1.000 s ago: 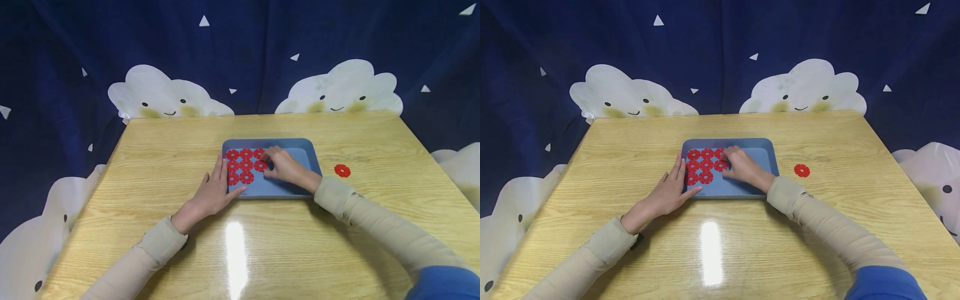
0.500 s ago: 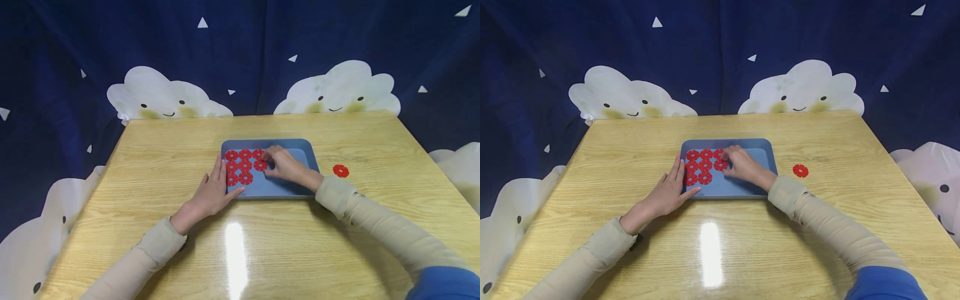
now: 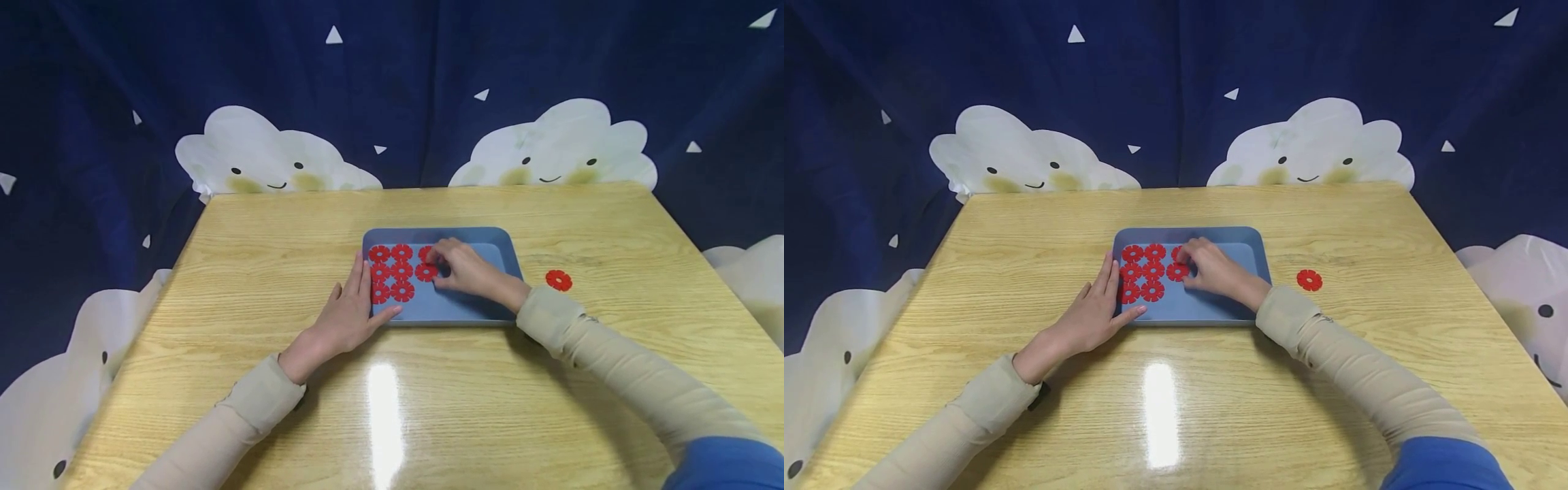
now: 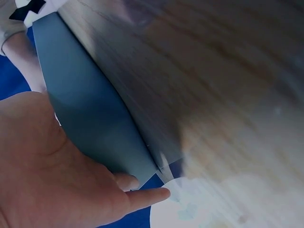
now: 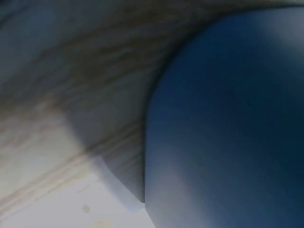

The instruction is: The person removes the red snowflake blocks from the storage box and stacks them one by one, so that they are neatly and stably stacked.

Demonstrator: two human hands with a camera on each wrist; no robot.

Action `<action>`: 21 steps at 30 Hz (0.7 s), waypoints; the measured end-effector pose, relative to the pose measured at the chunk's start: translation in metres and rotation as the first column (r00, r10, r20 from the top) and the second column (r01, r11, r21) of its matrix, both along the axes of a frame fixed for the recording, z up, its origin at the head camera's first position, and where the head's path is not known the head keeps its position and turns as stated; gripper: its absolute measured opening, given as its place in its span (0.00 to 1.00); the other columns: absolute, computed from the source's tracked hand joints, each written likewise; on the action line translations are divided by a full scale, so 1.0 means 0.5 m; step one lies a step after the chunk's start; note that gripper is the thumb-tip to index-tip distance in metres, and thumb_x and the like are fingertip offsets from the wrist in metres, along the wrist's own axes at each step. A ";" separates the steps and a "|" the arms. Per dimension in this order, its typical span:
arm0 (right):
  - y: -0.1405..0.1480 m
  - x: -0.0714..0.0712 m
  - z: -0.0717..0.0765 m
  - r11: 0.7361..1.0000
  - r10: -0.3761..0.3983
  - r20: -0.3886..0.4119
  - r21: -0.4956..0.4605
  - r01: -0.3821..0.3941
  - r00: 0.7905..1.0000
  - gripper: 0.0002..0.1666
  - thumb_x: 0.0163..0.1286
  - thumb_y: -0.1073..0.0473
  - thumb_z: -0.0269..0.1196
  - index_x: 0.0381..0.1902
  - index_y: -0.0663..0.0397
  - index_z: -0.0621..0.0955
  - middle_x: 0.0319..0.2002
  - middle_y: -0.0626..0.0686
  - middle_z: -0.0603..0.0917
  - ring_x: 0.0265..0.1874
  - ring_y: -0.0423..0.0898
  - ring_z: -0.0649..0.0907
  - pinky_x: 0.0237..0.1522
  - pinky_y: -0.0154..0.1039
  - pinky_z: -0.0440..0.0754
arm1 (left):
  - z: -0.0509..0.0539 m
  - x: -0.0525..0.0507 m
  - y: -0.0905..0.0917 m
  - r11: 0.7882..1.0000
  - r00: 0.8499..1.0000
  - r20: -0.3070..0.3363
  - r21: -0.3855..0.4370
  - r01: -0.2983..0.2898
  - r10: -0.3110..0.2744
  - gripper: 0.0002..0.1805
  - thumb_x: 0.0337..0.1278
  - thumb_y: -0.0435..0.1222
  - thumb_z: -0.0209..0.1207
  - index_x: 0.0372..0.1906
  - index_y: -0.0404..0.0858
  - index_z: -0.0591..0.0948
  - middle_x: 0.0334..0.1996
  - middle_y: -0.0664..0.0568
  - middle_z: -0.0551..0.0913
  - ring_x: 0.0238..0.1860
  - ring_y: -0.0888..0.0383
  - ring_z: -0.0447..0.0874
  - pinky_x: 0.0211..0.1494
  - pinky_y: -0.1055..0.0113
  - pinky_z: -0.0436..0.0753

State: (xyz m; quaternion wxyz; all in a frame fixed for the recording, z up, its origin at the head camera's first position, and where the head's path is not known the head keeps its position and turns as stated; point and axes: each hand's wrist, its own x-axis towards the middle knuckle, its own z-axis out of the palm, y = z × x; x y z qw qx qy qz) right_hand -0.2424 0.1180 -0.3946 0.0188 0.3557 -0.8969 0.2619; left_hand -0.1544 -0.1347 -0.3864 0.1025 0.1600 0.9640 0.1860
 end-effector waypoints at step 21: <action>0.003 -0.005 0.011 0.999 0.037 0.104 -0.040 -0.032 0.994 0.21 0.48 0.64 0.75 0.40 0.65 0.81 0.36 0.55 0.82 0.35 0.49 0.80 0.41 0.43 0.81 | 0.003 0.002 -0.001 1.000 1.000 0.005 -0.009 0.003 -0.003 0.57 0.64 0.66 0.46 0.76 0.28 0.38 0.77 0.41 0.26 0.77 0.47 0.38 0.71 0.40 0.54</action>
